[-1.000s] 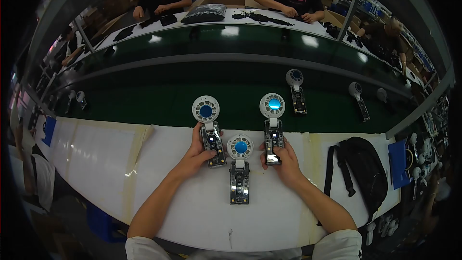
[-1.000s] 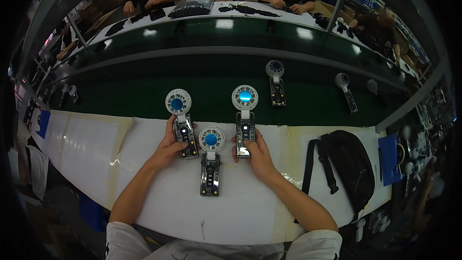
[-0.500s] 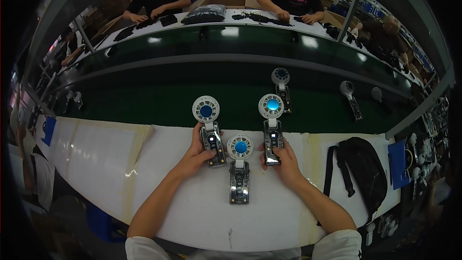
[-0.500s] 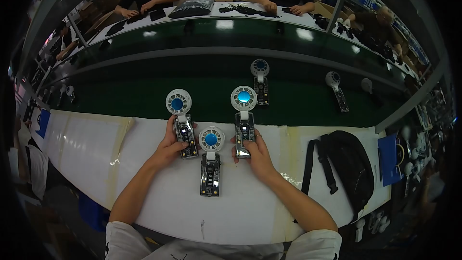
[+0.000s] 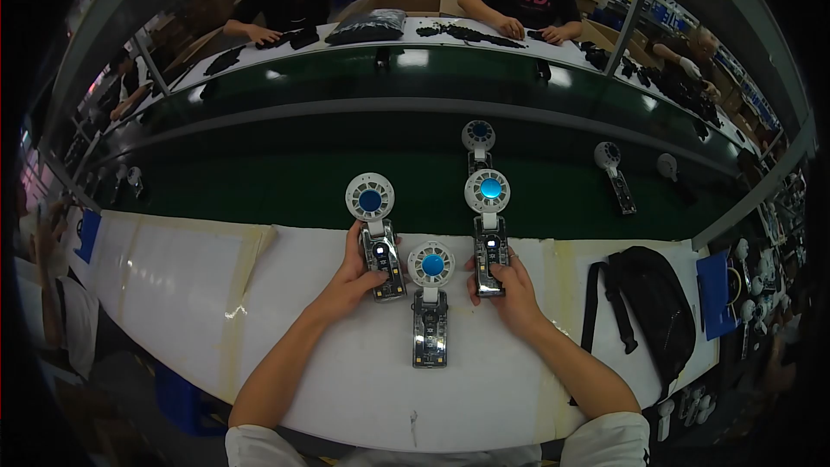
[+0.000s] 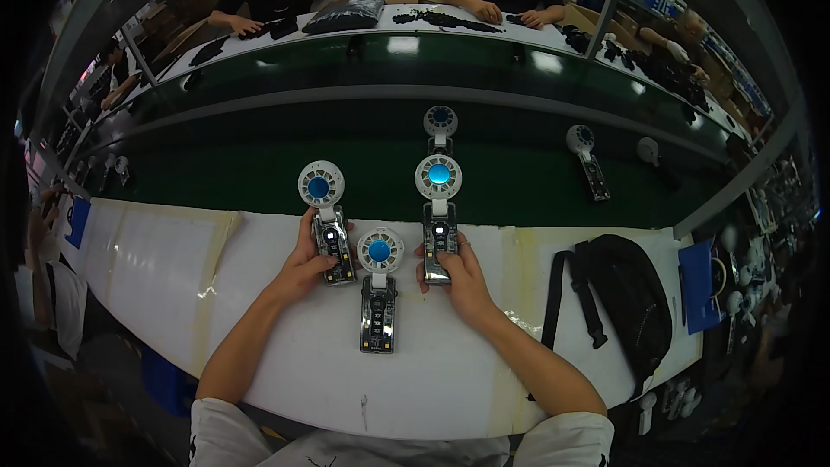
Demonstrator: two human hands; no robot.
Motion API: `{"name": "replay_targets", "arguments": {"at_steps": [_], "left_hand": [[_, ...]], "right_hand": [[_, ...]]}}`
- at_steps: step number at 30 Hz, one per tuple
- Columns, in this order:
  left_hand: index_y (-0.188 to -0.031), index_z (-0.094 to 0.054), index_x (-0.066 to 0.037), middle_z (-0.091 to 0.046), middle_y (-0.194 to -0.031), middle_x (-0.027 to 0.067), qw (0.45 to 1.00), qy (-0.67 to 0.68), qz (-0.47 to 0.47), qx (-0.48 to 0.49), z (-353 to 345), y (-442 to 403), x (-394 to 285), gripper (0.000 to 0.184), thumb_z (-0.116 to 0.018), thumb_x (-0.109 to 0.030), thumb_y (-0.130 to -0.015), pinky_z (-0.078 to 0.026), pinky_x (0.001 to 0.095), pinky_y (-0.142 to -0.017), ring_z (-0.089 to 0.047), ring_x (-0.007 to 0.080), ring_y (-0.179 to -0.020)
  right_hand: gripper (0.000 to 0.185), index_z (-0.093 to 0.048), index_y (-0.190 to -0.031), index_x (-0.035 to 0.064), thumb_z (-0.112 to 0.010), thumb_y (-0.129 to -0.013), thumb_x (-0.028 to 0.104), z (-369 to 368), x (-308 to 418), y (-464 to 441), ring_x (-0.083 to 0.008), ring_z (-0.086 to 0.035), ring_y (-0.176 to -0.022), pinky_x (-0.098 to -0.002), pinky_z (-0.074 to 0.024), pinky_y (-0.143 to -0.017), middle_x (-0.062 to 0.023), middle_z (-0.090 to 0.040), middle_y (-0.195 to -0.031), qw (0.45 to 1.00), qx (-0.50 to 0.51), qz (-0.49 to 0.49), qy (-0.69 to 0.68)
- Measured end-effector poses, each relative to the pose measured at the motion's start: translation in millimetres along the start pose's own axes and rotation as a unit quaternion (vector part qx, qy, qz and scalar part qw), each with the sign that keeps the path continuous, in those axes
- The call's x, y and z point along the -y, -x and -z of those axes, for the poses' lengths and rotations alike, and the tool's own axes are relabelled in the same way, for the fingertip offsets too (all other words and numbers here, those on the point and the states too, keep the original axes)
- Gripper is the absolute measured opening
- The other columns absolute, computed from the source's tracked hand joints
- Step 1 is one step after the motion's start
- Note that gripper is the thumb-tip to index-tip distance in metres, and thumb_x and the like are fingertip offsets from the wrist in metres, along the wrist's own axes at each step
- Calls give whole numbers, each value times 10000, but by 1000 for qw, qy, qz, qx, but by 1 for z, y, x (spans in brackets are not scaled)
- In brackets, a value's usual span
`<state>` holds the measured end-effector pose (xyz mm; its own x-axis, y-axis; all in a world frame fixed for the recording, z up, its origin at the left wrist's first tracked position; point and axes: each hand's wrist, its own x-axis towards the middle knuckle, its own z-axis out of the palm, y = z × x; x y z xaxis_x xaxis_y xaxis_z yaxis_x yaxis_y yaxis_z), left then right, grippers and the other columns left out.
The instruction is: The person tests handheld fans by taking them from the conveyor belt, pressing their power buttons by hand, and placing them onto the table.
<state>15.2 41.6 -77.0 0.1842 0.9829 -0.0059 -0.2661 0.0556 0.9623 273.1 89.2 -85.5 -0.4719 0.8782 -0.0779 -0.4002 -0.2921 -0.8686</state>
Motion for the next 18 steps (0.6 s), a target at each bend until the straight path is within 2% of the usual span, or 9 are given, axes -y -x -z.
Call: {"name": "replay_targets", "arguments": {"at_steps": [2, 10, 13, 18], "left_hand": [[-1424, 143, -195, -347, -1351, 160, 999, -40, -9, 2, 1, 0, 1, 938, -468, 59, -760, -420, 406, -963, -506, 247, -1112], [-1419, 150, -182, -335, -1352, 170, 999, -28, -16, 12, 1, -1, 2, 951, -474, 56, -742, -415, 410, -970, -511, 254, -1114], [-1418, 151, -182, -336, -1351, 171, 999, -30, -20, 14, 1, 0, 1, 949, -471, 56, -741, -416, 411, -969, -510, 256, -1116], [-1417, 153, -181, -345, -1345, 169, 999, -34, -9, 10, -2, 0, -2, 953, -475, 52, -740, -415, 408, -969, -514, 257, -1109]], "right_hand": [[338, -328, -1189, 27, -376, -862, 98, 0, 0, 0, -234, -571, -752, -361, -470, -600, -170, -531, -1015, 1000, -2, -2, -6], [401, -326, -1200, 47, -421, -817, 116, 2, 2, 2, -237, -571, -780, -363, -469, -624, -167, -530, -1033, 1000, 1, -1, -24], [434, -274, -1252, 61, -377, -830, 66, 6, 0, 1, -228, -578, -811, -358, -478, -639, -175, -516, -1075, 999, 21, 1, -25], [429, -308, -1223, 58, -397, -805, 85, 3, 1, 3, -234, -573, -792, -357, -471, -631, -170, -523, -1054, 1000, 13, 6, -24]]}}
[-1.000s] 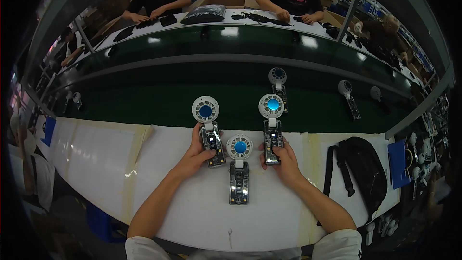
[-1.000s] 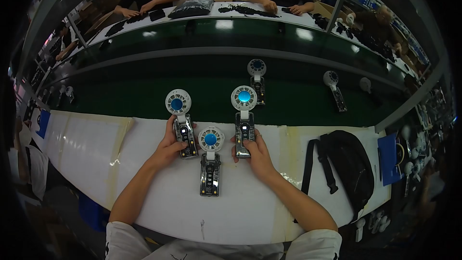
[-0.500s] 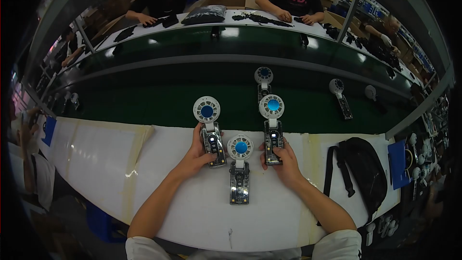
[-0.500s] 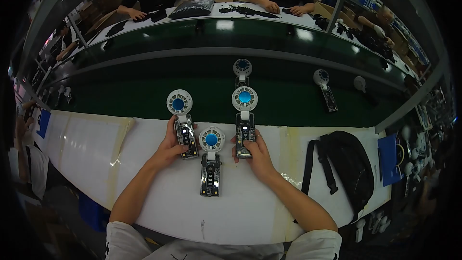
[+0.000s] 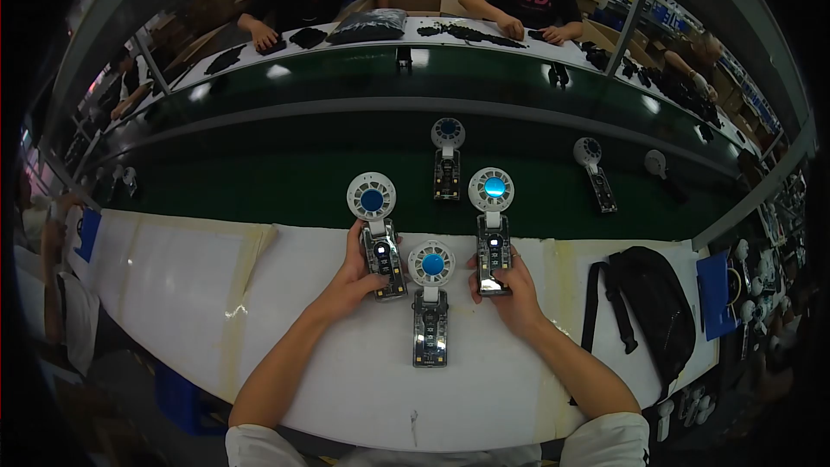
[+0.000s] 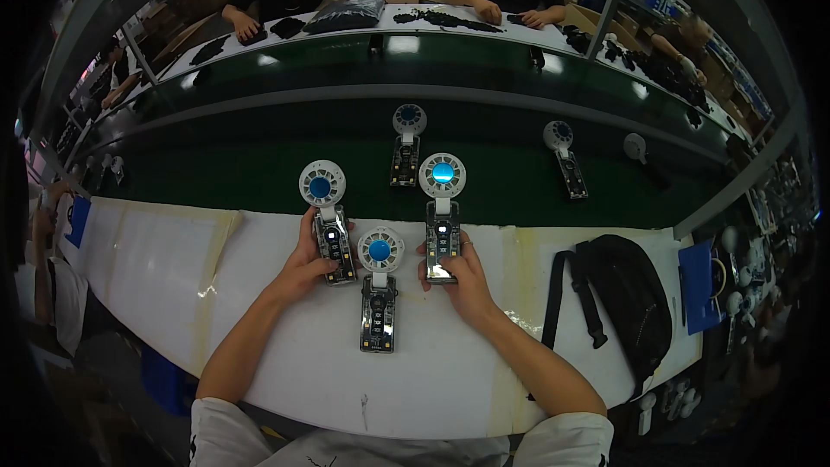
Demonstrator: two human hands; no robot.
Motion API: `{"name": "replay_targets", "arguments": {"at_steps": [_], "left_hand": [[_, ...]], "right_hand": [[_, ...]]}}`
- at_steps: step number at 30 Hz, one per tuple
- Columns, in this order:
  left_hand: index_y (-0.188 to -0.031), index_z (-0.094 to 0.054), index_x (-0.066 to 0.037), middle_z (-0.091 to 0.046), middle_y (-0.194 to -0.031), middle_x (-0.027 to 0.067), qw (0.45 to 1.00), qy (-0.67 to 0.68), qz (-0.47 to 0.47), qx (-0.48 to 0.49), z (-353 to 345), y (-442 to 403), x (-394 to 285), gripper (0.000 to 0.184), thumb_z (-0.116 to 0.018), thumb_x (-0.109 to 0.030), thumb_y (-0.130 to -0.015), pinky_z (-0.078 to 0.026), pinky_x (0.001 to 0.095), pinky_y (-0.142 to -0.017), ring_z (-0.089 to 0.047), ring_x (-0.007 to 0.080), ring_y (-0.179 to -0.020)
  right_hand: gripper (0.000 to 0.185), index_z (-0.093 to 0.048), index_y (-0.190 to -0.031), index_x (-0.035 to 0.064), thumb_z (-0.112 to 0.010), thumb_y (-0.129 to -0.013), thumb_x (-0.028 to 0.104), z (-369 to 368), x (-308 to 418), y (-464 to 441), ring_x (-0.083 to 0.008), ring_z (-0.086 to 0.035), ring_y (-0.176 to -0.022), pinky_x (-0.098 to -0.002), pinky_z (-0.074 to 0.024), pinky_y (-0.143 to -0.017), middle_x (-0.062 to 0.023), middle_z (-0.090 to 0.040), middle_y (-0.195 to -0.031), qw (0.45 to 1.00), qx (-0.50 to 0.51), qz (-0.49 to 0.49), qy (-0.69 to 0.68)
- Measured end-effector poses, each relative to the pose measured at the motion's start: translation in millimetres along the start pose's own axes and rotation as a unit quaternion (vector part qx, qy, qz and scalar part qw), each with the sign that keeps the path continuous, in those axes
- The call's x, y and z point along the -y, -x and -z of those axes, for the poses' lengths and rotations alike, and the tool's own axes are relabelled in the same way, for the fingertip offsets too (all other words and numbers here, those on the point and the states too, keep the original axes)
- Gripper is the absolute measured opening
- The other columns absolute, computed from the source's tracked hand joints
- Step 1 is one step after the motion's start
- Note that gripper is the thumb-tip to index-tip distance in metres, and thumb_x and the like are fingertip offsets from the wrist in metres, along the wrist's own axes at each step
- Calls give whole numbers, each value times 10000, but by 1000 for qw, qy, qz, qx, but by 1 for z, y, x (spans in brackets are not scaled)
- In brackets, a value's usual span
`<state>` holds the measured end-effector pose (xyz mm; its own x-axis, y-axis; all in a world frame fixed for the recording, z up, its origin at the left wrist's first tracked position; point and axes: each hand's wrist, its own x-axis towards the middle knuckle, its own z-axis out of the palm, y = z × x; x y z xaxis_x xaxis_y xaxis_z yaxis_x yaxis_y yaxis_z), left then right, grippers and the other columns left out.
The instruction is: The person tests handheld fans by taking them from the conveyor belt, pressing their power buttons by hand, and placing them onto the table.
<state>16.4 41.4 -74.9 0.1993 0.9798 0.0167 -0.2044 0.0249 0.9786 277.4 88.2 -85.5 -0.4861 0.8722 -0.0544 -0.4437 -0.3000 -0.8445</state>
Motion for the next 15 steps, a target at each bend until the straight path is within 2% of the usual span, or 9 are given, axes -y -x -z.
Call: {"name": "replay_targets", "arguments": {"at_steps": [1, 12, 14, 15], "left_hand": [[-1417, 154, -181, -344, -1348, 168, 1000, 0, 3, -3, -1, 0, -1, 953, -476, 50, -741, -411, 407, -971, -512, 255, -1108], [-1422, 150, -169, -335, -1372, 172, 1000, -11, -2, -7, 0, -2, 6, 939, -471, 45, -752, -358, 382, -1002, -457, 232, -1162], [-1416, 105, -262, -295, -1380, 176, 1000, -21, -2, -9, 7, -5, 15, 923, -462, 39, -752, -459, 475, -945, -534, 290, -1087], [-1416, 105, -262, -295, -1380, 176, 1000, -21, -4, -8, 9, -3, 13, 923, -462, 39, -752, -459, 475, -945, -534, 290, -1087]], "right_hand": [[419, -339, -1195, 51, -421, -788, 111, -1, 0, 0, -238, -570, -775, -357, -467, -623, -164, -531, -1033, 1000, -11, 3, 2], [426, -333, -1194, 45, -414, -779, 103, 2, 0, -1, -241, -569, -758, -365, -466, -622, -166, -530, -1023, 1000, -16, -1, 7], [424, -333, -1194, 46, -415, -782, 102, 3, 0, -1, -241, -569, -759, -365, -466, -621, -166, -530, -1021, 1000, -16, 0, 9], [422, -333, -1194, 48, -419, -785, 104, 0, -1, -2, -241, -569, -757, -363, -466, -621, -166, -530, -1019, 1000, -16, 4, 5]]}}
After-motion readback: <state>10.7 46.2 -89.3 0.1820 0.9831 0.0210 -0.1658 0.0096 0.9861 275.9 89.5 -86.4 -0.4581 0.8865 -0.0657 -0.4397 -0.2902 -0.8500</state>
